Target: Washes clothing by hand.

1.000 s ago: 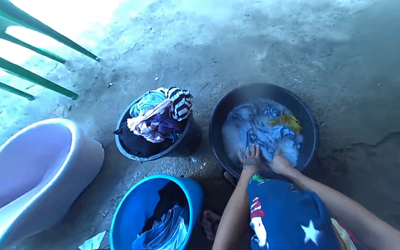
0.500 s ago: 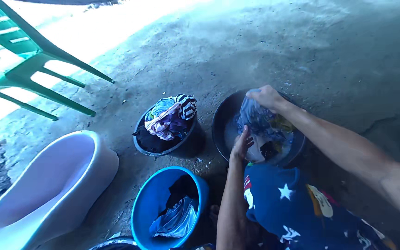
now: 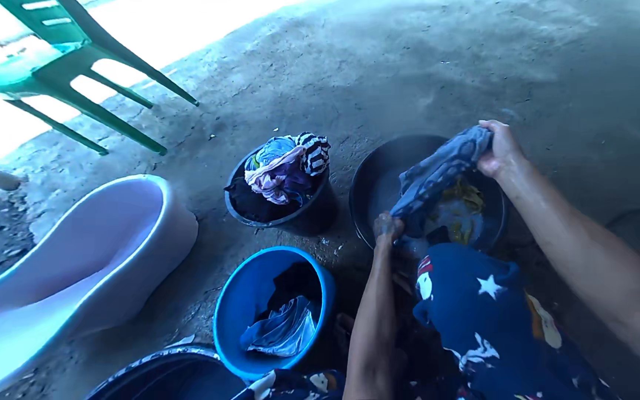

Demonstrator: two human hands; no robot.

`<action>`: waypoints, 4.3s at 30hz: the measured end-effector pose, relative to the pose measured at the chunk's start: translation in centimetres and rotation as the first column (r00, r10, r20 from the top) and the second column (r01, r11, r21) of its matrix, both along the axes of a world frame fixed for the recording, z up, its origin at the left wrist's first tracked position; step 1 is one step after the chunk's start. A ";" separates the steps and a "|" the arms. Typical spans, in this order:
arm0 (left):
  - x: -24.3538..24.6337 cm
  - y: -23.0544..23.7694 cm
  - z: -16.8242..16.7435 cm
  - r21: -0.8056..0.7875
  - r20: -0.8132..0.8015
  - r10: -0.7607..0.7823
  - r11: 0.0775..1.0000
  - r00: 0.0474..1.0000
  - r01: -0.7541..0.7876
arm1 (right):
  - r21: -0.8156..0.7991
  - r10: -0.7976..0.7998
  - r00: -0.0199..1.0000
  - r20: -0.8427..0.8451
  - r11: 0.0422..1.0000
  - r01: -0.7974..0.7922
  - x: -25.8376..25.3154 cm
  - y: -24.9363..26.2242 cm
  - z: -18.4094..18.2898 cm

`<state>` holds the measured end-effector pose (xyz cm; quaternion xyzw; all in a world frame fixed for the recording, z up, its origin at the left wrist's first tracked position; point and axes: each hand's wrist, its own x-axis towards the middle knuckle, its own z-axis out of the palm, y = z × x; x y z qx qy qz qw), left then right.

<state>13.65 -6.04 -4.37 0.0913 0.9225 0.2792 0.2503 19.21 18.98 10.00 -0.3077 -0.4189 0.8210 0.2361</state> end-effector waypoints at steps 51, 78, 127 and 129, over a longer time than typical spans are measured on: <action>0.1 10.7 8.0 0.750 -0.390 -0.225 0.486 0.893 0.450 | 0.275 0.360 0.851 -0.383 0.924 -0.267 0.3 -2.9 2.6; -2.1 8.7 4.7 0.809 0.022 -0.870 -0.273 0.492 -0.520 | 0.033 0.623 0.374 -0.687 0.541 -0.841 -11.2 -6.0 -9.1; 2.4 7.0 5.5 0.786 -0.031 -0.903 -0.287 0.429 -0.547 | 0.475 0.717 0.057 -0.694 0.516 -0.713 -7.0 -8.1 -1.2; 2.6 6.9 5.7 0.768 -0.103 -0.903 -0.339 0.417 -0.544 | 0.405 0.602 -0.062 -0.796 0.455 -0.793 -8.0 -9.2 0.1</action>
